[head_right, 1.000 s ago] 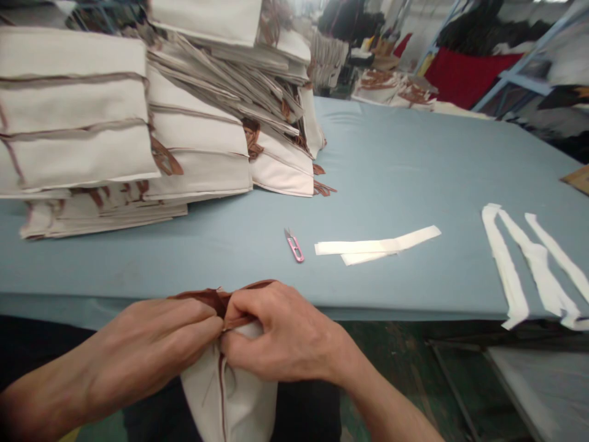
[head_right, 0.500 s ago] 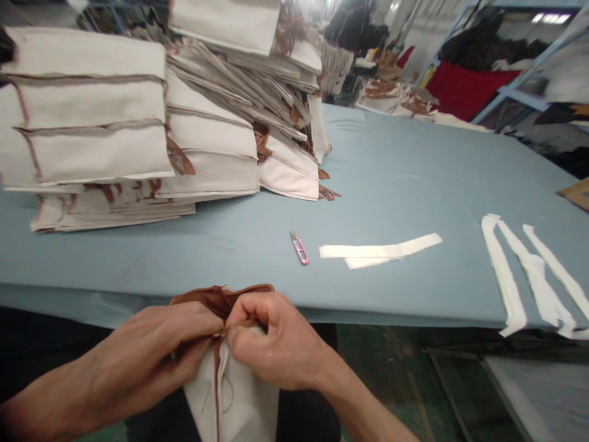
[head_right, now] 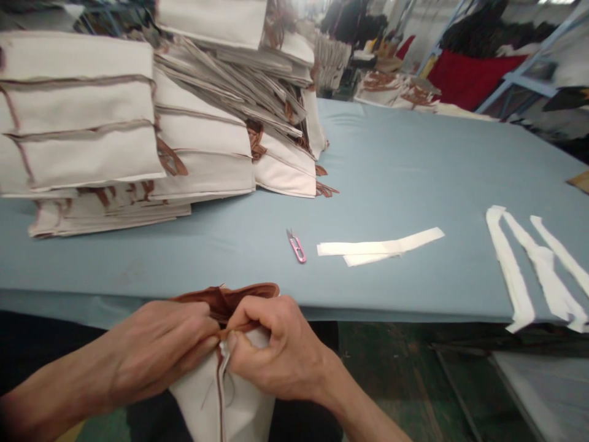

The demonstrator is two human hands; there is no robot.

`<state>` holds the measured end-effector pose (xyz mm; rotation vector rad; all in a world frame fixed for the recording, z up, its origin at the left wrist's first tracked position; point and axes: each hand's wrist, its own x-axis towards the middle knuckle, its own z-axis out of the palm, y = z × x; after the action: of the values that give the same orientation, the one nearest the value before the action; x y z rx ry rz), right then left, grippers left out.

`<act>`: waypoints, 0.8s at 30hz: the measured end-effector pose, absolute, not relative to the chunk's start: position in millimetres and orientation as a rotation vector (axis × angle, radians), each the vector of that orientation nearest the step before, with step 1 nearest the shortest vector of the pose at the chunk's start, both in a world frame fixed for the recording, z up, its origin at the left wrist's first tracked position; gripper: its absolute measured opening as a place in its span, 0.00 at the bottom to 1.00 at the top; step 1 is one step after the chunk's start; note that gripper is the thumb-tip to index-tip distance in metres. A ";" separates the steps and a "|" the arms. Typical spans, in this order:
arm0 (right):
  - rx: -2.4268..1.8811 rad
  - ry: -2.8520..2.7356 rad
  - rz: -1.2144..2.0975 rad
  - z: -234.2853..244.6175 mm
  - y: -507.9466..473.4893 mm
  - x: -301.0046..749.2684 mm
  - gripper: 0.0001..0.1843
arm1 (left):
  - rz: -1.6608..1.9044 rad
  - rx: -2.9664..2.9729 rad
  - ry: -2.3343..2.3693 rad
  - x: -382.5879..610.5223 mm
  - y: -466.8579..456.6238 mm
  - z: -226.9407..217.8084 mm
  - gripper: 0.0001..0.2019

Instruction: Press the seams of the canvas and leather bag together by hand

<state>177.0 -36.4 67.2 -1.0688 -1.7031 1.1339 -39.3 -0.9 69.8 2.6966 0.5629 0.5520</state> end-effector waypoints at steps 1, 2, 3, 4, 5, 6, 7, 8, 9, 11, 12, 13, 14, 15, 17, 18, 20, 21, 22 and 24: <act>-1.069 -1.676 1.173 64.1 -35.6 177.7 0.07 | 0.557 2.710 0.567 -38.2 0.2 68.2 0.18; -1.065 -1.663 1.189 62.0 -35.3 178.5 0.07 | 0.551 2.694 0.568 -37.4 1.5 68.2 0.19; -1.059 -1.663 1.184 60.9 -35.4 179.5 0.06 | 0.537 2.658 0.562 -36.8 2.7 69.7 0.19; -1.048 -1.678 1.159 60.7 -35.9 180.8 0.06 | 0.511 2.608 0.549 -36.4 3.9 72.5 0.18; -1.037 -1.704 1.123 61.5 -36.6 182.3 0.06 | 0.484 2.552 0.532 -35.9 4.6 76.3 0.18; -1.029 -1.732 1.078 62.9 -37.5 183.8 0.06 | 0.449 2.501 0.521 -35.1 4.9 80.7 0.17; -1.025 -1.759 1.031 64.8 -38.3 185.4 0.06 | 0.415 2.460 0.519 -34.1 4.7 85.4 0.17; -1.023 -1.783 0.987 66.9 -39.0 186.7 0.07 | 0.387 2.426 0.526 -32.5 4.0 89.9 0.18; -1.022 -1.805 0.948 69.0 -39.4 187.8 0.07 | 0.366 2.403 0.544 -30.7 3.0 94.1 0.18; -1.010 -1.833 0.884 72.6 -39.6 188.9 0.07 | 0.344 2.382 0.604 -26.4 0.5 100.3 0.19; -1.004 -1.842 0.863 74.0 -39.6 188.9 0.07 | 0.342 2.379 0.635 -24.4 -0.6 102.2 0.20; -0.996 -1.851 0.847 75.2 -39.8 188.6 0.07 | 0.343 2.379 0.660 -22.7 -1.5 103.4 0.20; -0.988 -1.859 0.836 76.3 -40.3 188.2 0.08 | 0.339 2.376 0.676 -21.6 -2.2 104.0 0.21; -0.979 -1.866 0.834 77.6 -41.3 187.7 0.08 | 0.329 2.364 0.684 -21.1 -3.0 104.2 0.21; -0.952 -1.891 0.840 80.6 -44.7 187.5 0.08 | 0.290 2.308 0.689 -22.2 -5.8 104.0 0.20; -0.934 -1.906 0.844 82.5 -46.9 188.0 0.08 | 0.259 2.271 0.687 -23.9 -8.4 103.5 0.19; -0.900 -1.934 0.860 86.1 -50.8 191.2 0.08 | 0.220 2.214 0.695 -29.5 -17.1 101.5 0.18; -0.893 -1.944 0.866 87.4 -51.9 194.0 0.07 | 0.223 2.206 0.702 -33.2 -23.1 99.9 0.17; -0.894 -1.950 0.874 88.1 -52.1 197.6 0.07 | 0.260 2.212 0.697 -37.3 -30.0 97.7 0.17; -0.914 -1.952 0.896 86.4 -49.2 206.8 0.12 | 0.396 2.242 0.655 -45.8 -44.6 92.5 0.18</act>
<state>206.8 -49.2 86.4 -0.9138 -1.9518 0.8961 -45.8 -44.6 92.5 2.2424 0.6554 0.3958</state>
